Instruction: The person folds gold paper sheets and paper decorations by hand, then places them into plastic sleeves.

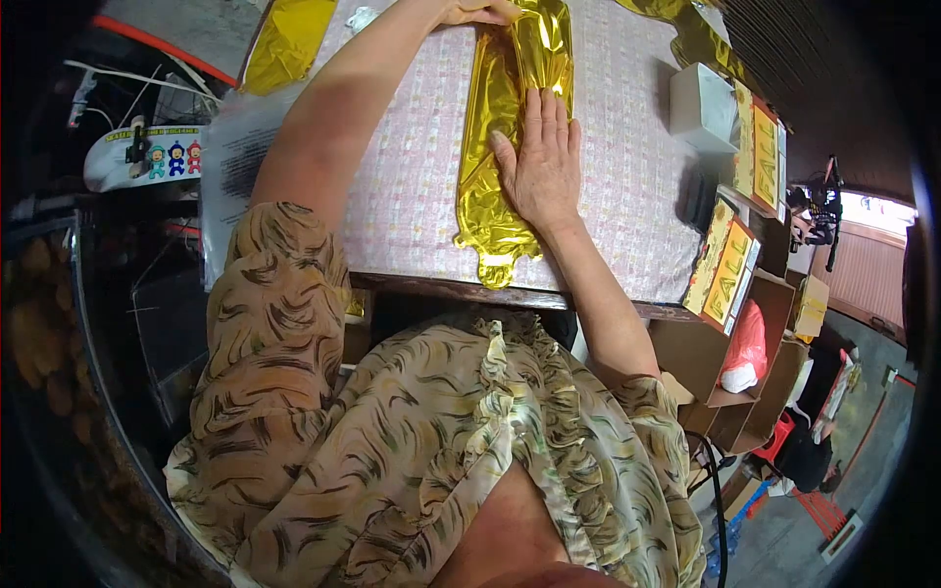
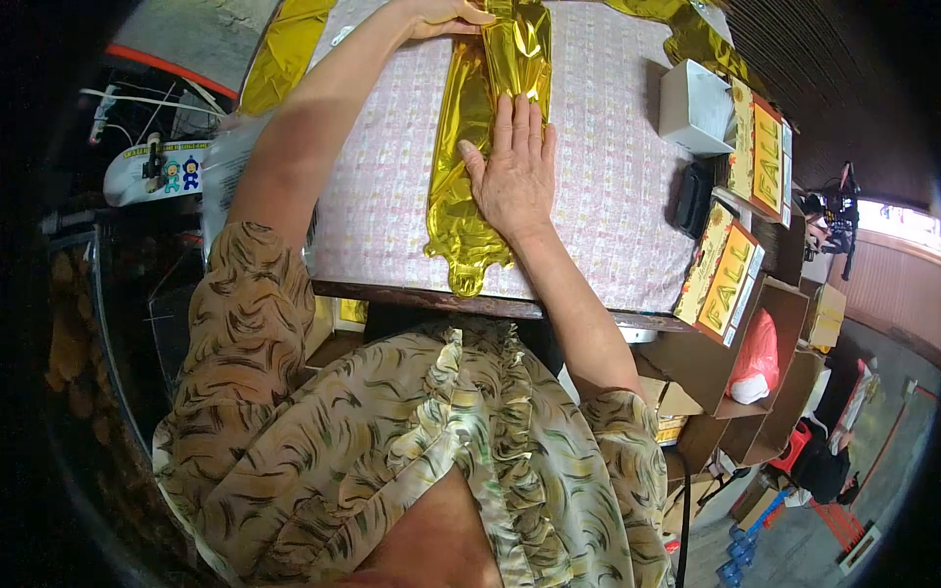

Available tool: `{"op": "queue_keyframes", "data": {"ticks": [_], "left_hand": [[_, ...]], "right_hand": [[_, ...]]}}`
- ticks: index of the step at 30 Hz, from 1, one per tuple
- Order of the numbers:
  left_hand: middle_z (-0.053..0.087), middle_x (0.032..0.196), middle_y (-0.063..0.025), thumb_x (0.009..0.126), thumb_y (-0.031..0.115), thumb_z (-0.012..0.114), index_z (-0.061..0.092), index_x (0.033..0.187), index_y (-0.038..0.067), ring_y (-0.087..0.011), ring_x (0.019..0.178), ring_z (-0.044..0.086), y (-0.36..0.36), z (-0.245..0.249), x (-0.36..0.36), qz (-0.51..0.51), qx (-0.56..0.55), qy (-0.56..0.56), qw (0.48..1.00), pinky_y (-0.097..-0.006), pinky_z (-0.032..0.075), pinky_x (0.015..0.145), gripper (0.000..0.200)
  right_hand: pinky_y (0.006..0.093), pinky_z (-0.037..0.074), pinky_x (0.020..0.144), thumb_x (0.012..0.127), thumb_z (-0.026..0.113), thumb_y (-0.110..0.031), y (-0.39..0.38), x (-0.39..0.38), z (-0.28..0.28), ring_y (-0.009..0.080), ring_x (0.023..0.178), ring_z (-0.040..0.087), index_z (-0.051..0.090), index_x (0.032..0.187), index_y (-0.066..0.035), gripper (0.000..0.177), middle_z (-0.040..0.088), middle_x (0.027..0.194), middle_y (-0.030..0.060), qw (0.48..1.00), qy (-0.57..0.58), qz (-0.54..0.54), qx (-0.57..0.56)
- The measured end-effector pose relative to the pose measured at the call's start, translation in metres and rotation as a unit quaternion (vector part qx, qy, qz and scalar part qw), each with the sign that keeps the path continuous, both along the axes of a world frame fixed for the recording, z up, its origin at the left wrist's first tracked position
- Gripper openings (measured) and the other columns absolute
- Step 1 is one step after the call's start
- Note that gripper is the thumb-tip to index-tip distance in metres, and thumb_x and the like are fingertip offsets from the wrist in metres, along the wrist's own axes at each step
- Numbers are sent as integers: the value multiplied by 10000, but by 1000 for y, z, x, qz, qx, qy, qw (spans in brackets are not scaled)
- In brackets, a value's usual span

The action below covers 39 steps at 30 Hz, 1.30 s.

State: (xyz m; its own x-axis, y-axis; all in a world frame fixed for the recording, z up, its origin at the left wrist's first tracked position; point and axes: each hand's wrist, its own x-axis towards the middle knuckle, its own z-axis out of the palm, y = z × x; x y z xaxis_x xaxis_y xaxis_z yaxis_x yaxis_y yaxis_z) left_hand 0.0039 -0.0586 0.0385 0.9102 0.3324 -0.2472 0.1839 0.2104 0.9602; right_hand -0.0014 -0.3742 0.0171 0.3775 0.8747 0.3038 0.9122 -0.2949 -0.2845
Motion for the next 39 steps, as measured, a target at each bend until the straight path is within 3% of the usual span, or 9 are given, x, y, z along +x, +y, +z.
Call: {"op": "queue_keyframes", "data": {"ticks": [8,10,12,13,16,18,26,27,39], "left_hand": [[724,872,-77,809,-21,767,716,1034,3,-197,769,702,16,-41,8,31,152,2,988,-326,556,627,232],[736,844,-128,793,47,801,715,987,16,-250,697,697,-7,-16,-3,80,323,-16,943,-372,524,575,214],[714,878,-186,784,133,816,697,957,11,-321,718,677,-20,10,-8,105,584,72,802,-417,525,621,242],[672,914,-212,783,193,808,690,927,19,-374,787,648,-18,-3,-5,191,632,-60,749,-444,524,694,255],[641,901,-177,776,218,810,686,895,38,-348,843,642,-58,16,4,167,520,-254,798,-441,519,748,249],[710,1042,-99,951,297,729,746,1073,93,-228,963,712,-75,-1,14,28,583,-161,796,-340,562,843,238],[673,991,-88,894,261,776,713,1003,75,-246,914,690,-84,-35,27,11,564,-145,813,-347,557,823,224],[634,875,-154,779,222,813,674,862,65,-326,833,645,-86,-32,26,37,489,-196,849,-431,517,732,225],[619,854,-133,793,260,824,641,841,60,-285,821,644,-87,-33,26,46,491,-200,847,-395,513,724,275]], "right_hand": [[541,205,1234,1036,486,-535,0,-2,4,419,1510,291,387,1562,-35,732,328,1618,266,999,-32,-1,-30],[541,203,1235,1036,486,-537,1,-2,4,419,1509,293,385,1563,-36,735,329,1617,266,999,-34,-1,-30],[541,201,1235,1035,485,-540,0,-2,4,418,1507,295,383,1564,-36,738,330,1616,266,999,-36,-1,-30],[542,201,1236,1035,484,-541,1,-2,4,420,1505,297,384,1563,-36,738,332,1614,268,999,-37,0,-30],[543,199,1237,1035,482,-543,0,-2,3,422,1503,299,384,1563,-36,739,334,1610,272,999,-40,0,-30],[544,197,1237,1035,481,-544,0,-2,3,423,1504,297,383,1563,-36,739,335,1608,274,999,-41,0,-31],[549,199,1236,1036,464,-554,0,-2,5,411,1508,296,381,1567,-47,738,345,1628,207,998,-61,14,-32],[549,199,1236,1036,464,-554,-1,-2,6,411,1508,296,381,1567,-47,738,345,1628,207,998,-57,14,-36],[521,180,1266,1043,427,-556,-15,-2,16,325,1545,255,344,1609,-300,627,284,1683,50,970,-69,214,-96]]}}
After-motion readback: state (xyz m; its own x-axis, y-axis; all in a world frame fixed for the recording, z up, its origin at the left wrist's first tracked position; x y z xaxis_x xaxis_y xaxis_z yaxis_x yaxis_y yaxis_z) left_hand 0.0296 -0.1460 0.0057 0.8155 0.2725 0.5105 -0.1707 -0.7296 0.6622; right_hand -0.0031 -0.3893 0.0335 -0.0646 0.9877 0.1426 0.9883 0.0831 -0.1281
